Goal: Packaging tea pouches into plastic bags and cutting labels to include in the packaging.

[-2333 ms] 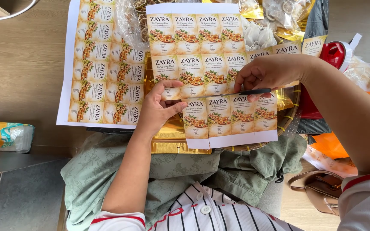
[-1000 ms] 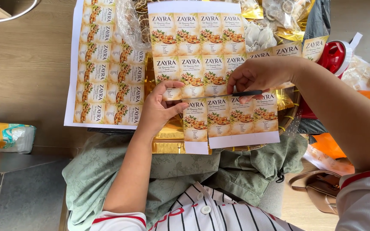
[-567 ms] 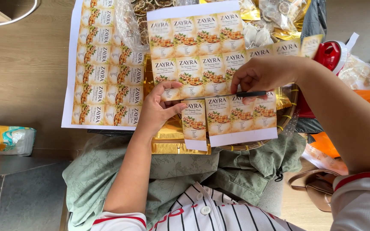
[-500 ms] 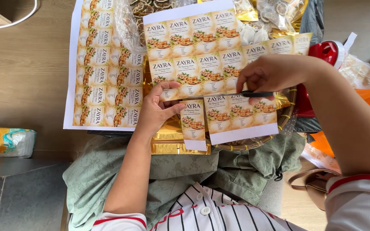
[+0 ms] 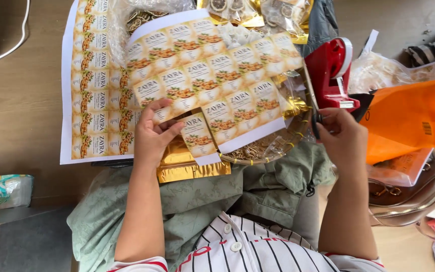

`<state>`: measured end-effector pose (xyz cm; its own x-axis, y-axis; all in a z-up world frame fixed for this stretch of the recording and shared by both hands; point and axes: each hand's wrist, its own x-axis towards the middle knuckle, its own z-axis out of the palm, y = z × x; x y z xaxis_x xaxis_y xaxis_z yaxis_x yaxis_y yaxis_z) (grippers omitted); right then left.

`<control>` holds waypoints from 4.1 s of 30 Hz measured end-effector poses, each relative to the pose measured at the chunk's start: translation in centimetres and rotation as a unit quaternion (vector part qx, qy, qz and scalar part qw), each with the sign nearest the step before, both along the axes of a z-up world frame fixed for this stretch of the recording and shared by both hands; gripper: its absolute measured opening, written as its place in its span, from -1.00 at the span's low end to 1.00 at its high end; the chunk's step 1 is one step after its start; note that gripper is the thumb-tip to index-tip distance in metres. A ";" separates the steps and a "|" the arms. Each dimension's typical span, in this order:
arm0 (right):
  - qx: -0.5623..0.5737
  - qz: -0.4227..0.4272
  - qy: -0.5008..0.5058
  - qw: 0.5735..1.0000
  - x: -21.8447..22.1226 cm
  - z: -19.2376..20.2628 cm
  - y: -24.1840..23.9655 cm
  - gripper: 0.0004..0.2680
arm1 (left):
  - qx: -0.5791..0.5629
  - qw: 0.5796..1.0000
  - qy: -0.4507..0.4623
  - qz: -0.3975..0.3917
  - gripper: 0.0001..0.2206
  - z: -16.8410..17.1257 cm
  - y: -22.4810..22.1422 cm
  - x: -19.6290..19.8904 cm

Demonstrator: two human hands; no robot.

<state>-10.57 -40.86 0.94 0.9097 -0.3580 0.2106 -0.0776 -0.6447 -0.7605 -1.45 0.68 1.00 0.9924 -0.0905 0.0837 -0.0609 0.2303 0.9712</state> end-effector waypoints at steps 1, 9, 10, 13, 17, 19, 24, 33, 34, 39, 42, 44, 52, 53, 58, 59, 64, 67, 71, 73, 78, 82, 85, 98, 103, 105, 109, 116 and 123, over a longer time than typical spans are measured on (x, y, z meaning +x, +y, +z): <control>0.000 -0.001 -0.001 1.000 -0.1 -0.3 0.2 -0.72 | 0.000 1.000 -0.001 -0.001 -0.45 0.2 0.3 -0.4; -0.148 0.034 -0.106 0.983 -0.1 0.1 4.2 -0.74 | -0.079 0.975 -0.115 0.175 -0.48 -2.3 1.7 -3.9; -0.148 0.036 -0.108 0.982 0.2 0.6 5.0 -0.74 | -0.078 0.974 -0.116 0.177 -0.48 -2.5 1.7 -4.4; -0.143 0.048 -0.132 0.980 1.2 1.2 6.3 -0.76 | -0.070 0.960 -0.154 0.223 -0.51 -3.2 1.2 -5.6; -0.251 0.027 -0.139 0.958 3.8 0.2 6.2 -0.81 | -0.069 0.951 -0.145 0.264 -0.45 -3.8 -0.5 -6.6; -0.303 0.015 -0.122 0.945 4.1 0.4 6.6 -0.85 | -0.073 0.954 -0.126 0.263 -0.41 -4.2 -1.7 -7.2; -0.344 0.061 -0.087 0.933 3.3 -0.4 7.3 -0.86 | -0.057 0.968 -0.057 0.240 -0.41 -5.1 -3.5 -8.4; -0.100 0.243 0.006 0.965 -1.3 0.5 16.2 -0.65 | -0.075 0.964 -0.047 0.250 -0.38 -5.7 -4.0 -10.6; -0.100 0.246 0.005 0.964 -1.4 0.6 16.5 -0.65 | -0.075 0.963 -0.048 0.253 -0.38 -5.7 -4.1 -10.9; -0.037 0.284 -0.105 0.952 -0.6 -0.6 17.5 -0.74 | -0.076 0.958 -0.065 0.268 -0.38 -5.5 -5.3 -11.5; 0.097 0.246 -0.075 0.961 0.1 -0.4 16.9 -0.88 | -0.099 0.975 -0.082 0.179 -0.41 -3.9 -6.1 -11.2; 0.112 0.229 -0.064 0.965 0.9 -1.5 15.3 -0.88 | -0.086 0.976 -0.086 0.182 -0.47 -2.4 -6.1 -10.9; 0.323 0.177 -0.049 0.928 1.7 -1.2 12.8 -0.95 | 0.168 0.943 -0.212 0.195 -0.62 1.6 -2.2 -7.7; 0.325 0.185 -0.054 0.926 1.6 -0.9 13.0 -0.95 | 0.198 0.912 -0.271 0.236 -0.63 2.1 -1.1 -6.9; 0.330 0.204 -0.062 0.920 1.4 -1.0 12.5 -0.97 | 0.232 0.839 -0.305 0.387 -0.67 5.3 7.0 -4.1; 0.327 0.197 -0.011 0.924 1.5 -1.0 12.3 -0.94 | 0.180 0.826 -0.312 0.433 -0.76 6.1 8.4 -3.7; 0.322 0.206 0.039 0.923 1.4 -0.7 12.0 -0.90 | 0.174 0.805 -0.256 0.507 -0.74 4.3 14.0 -4.7; 0.325 0.207 0.033 0.922 1.5 -0.9 12.2 -0.90 | 0.322 0.767 -0.192 0.521 -0.78 0.4 15.8 -5.9; 0.323 0.208 -0.051 0.922 1.2 -0.5 13.0 -0.93 | 0.468 0.664 -0.185 0.553 -0.64 -3.7 17.3 -6.3; 0.321 0.211 -0.048 0.922 1.1 -0.2 13.3 -0.93 | 0.481 0.661 -0.184 0.546 -0.65 -3.6 16.4 -6.1; 0.322 0.202 -0.049 0.924 1.0 -0.2 13.3 -0.93 | 0.466 0.696 -0.219 0.501 -0.68 -3.7 13.4 -5.5; 0.324 0.195 -0.043 0.925 1.1 -0.9 12.9 -0.92 | 0.430 0.727 -0.218 0.488 -0.67 -3.9 12.1 -4.9; 0.326 0.194 -0.044 0.924 1.1 -0.6 13.1 -0.93 | 0.337 0.792 -0.194 0.471 -0.68 -2.4 11.1 -4.7; 0.336 0.188 -0.065 0.921 1.7 -2.4 12.1 -0.92 | 0.252 0.817 -0.247 0.457 -0.65 -3.9 10.9 -3.6; 0.338 0.185 -0.064 0.921 1.6 -2.4 12.4 -0.92 | 0.346 0.783 -0.262 0.446 -0.65 -5.6 11.1 -3.6; 0.336 0.183 -0.068 0.921 1.5 -2.4 12.4 -0.91 | 0.330 0.791 -0.259 0.446 -0.58 -4.1 11.4 -4.2; 0.336 0.180 -0.067 0.922 1.4 -2.1 12.4 -0.91 | 0.316 0.784 -0.268 0.463 -0.66 -4.6 13.2 -4.2; 0.353 0.180 -0.067 0.916 1.7 -2.8 12.0 -0.93 | 0.213 0.860 -0.223 0.408 -0.69 -4.1 11.5 -4.4; 0.430 0.223 -0.055 0.873 1.9 0.1 12.5 -0.92 | 0.102 0.905 -0.136 0.389 -0.71 -3.7 11.5 -4.4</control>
<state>-8.64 -28.38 1.09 0.9901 -0.0429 0.1338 0.1400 0.2210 -0.9652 -5.85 12.18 -2.71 0.7075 0.5858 0.3953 -0.3712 -0.1680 0.9132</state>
